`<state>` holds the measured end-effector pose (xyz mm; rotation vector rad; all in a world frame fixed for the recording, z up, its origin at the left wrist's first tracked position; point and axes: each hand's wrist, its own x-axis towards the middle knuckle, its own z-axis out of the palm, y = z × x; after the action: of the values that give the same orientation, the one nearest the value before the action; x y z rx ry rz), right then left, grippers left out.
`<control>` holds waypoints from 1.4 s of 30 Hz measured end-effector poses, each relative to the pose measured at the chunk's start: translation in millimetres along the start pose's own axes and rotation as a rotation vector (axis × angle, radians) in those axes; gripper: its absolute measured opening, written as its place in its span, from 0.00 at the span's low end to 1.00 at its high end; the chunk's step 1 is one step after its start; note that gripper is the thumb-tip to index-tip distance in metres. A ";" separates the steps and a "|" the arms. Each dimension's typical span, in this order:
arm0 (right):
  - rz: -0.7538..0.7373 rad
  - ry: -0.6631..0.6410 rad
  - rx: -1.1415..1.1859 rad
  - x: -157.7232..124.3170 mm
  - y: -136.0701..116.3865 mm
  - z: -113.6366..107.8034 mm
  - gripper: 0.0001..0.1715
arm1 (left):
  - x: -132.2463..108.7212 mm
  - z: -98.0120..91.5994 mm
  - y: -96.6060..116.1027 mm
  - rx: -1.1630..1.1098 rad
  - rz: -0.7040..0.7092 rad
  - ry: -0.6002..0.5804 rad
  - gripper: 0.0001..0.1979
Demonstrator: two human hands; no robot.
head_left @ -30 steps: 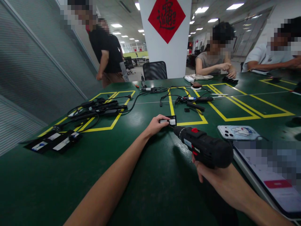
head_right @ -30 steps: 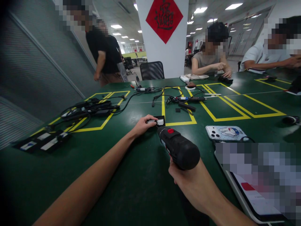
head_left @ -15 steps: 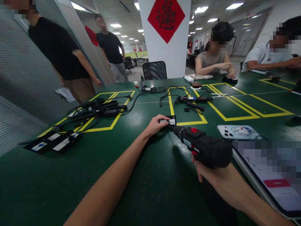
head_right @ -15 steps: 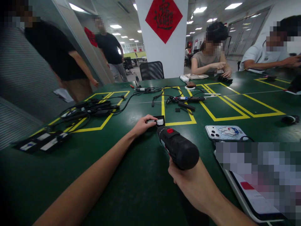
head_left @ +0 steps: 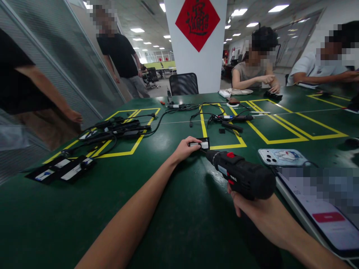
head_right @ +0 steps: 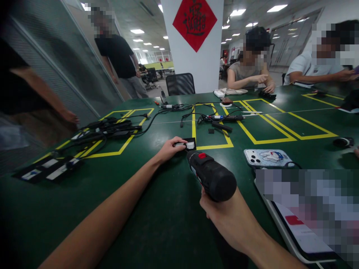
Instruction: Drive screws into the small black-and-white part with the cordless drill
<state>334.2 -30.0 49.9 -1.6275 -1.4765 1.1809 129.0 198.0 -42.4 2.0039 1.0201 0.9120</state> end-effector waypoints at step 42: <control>-0.056 0.086 -0.020 1.4 6.9 4.6 0.09 | 0.5 -1.0 -0.4 -0.026 -0.005 -0.002 0.13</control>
<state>332.8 -30.3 41.6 -1.6193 -1.4741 1.0556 128.2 198.9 -42.1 1.9798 1.0072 0.9161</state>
